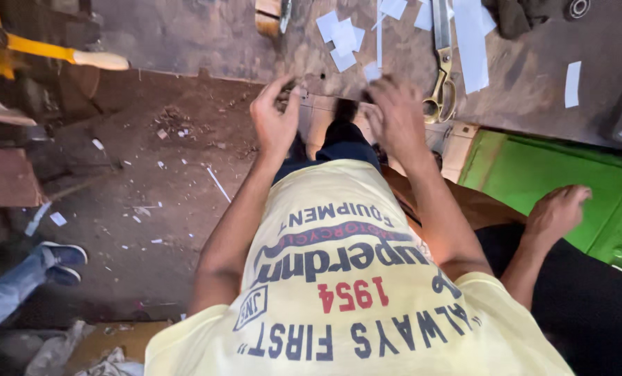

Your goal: The person cuts small rectangular pieces of white insulating material using shears and inserts them into the slots of a cylindrical stator core. The person repeats this process, cutting and inserting pieces into the stator core.

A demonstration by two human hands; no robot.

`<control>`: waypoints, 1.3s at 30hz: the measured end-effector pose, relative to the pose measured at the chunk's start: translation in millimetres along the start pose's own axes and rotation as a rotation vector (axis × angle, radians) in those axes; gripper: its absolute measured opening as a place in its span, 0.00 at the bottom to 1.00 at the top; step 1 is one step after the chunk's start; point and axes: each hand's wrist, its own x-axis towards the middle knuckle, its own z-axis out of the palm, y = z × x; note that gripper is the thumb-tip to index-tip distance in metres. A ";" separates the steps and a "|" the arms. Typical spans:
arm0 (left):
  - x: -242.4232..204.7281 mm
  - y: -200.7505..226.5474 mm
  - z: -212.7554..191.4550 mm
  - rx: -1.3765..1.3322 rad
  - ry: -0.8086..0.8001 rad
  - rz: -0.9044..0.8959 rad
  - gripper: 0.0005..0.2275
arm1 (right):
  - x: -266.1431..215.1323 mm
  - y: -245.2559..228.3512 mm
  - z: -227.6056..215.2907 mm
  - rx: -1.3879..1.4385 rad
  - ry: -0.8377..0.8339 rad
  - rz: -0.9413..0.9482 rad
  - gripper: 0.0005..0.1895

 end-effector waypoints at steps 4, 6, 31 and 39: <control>10.8 16.9 -17.4 -0.029 0.067 0.059 0.11 | 23.9 26.1 -8.5 -0.164 0.141 0.152 0.16; 25.5 22.5 -20.9 -0.017 0.094 0.047 0.14 | 36.9 29.8 -4.3 -0.071 0.149 0.093 0.14; 138.3 51.0 2.6 -0.167 -0.029 0.089 0.23 | 46.1 69.4 -6.9 0.155 0.067 -0.019 0.17; 95.5 54.1 -10.3 -0.383 0.009 -0.058 0.25 | 77.6 53.9 -4.3 0.117 0.072 0.165 0.14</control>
